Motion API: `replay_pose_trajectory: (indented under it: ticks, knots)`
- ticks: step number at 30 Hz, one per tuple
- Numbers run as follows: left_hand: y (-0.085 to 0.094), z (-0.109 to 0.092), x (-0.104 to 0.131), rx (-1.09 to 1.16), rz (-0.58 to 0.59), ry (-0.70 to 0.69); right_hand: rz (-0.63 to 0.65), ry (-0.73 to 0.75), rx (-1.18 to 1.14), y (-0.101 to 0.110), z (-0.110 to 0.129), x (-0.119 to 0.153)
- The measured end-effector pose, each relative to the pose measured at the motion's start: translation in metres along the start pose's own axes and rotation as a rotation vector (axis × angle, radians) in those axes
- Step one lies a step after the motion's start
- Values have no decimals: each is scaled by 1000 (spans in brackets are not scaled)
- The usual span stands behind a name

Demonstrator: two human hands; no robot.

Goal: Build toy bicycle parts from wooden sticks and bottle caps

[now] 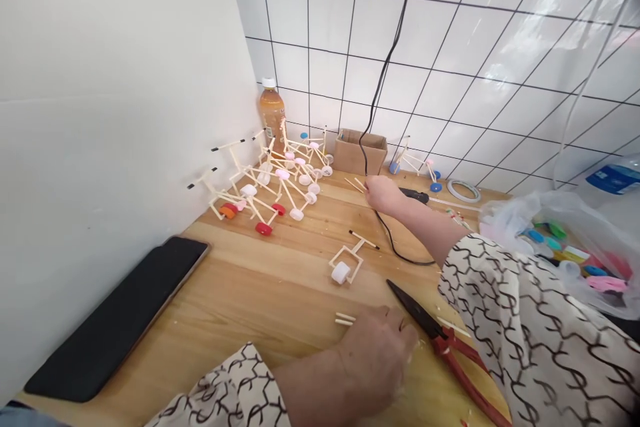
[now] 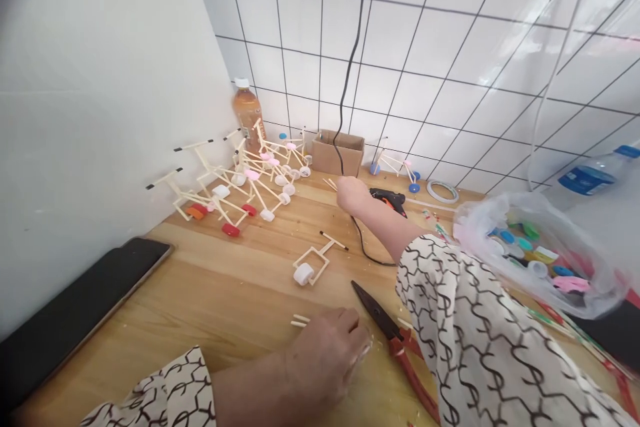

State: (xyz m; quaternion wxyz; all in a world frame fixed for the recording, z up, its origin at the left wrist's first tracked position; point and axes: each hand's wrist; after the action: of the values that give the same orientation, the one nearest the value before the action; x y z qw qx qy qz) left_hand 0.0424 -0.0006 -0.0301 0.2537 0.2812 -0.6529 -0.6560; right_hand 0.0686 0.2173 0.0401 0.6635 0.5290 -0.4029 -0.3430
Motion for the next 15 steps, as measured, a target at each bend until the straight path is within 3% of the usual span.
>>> replay_pose_trajectory:
  ticks: [4,8,15]
  knots:
    - [6,1,1,80,11,24,8,18,10,-6,20,-28]
    - [11,4,1,127,2,36,32,27,15,-10,29,-39]
    - [4,3,2,95,-48,37,37,45,-14,0,34,-18]
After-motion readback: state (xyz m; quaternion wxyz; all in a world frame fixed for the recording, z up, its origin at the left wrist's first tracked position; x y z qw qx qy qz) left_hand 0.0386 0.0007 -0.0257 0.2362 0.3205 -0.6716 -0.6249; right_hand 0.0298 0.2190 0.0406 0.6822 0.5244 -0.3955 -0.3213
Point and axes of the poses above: each hand's wrist, its own x-axis away from the middle knuckle, its own y-axis out of the back of the hand, z = x × y, and after that the axes turned 13 degrees about -x, right-handed
